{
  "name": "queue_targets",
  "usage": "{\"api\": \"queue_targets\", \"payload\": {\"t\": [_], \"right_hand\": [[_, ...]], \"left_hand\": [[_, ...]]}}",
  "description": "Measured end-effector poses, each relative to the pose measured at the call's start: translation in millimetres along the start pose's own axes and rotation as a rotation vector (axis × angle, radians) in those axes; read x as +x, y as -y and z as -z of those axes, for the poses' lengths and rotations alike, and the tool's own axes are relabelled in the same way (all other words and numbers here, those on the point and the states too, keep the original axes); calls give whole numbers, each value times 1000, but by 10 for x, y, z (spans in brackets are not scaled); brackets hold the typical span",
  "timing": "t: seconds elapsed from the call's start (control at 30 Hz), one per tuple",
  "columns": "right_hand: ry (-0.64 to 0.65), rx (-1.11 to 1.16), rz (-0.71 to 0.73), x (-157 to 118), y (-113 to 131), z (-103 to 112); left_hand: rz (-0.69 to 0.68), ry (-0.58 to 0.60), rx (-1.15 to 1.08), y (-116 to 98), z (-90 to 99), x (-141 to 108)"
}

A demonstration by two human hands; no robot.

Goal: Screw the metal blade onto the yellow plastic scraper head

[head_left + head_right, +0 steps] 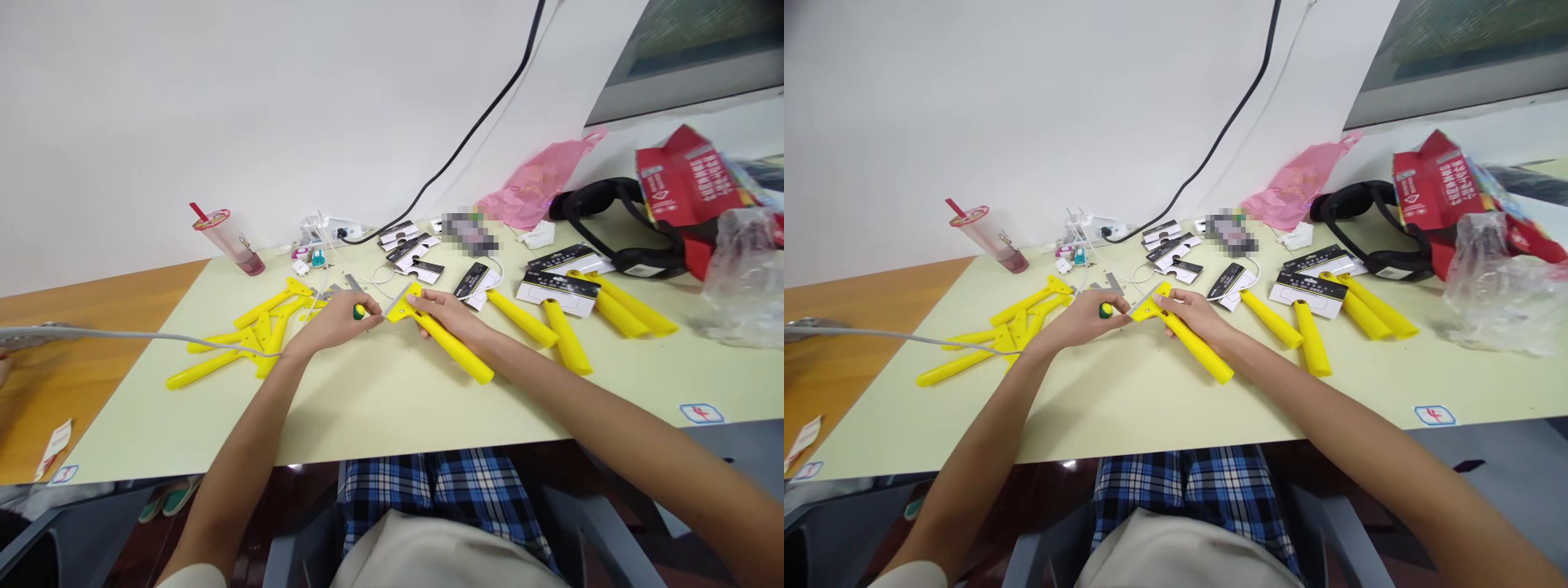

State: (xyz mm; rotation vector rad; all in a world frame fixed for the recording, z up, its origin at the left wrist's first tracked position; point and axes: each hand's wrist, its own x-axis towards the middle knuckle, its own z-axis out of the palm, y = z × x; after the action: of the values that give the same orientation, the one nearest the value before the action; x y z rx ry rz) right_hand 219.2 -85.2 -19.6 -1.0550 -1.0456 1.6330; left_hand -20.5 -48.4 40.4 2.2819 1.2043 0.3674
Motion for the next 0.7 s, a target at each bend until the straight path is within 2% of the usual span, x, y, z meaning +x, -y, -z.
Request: {"api": "queue_targets", "payload": {"t": [0.2, 0.37, 0.7], "right_hand": [[-2, 41, 5, -51, 24, -56], [-15, 85, -7, -53, 13, -56], [-31, 130, -63, -35, 33, -63]], "left_hand": [[96, -21, -147, -53, -36, -15], [217, 24, -245, -104, -79, -30], [219, 3, -285, -216, -77, -43]]}}
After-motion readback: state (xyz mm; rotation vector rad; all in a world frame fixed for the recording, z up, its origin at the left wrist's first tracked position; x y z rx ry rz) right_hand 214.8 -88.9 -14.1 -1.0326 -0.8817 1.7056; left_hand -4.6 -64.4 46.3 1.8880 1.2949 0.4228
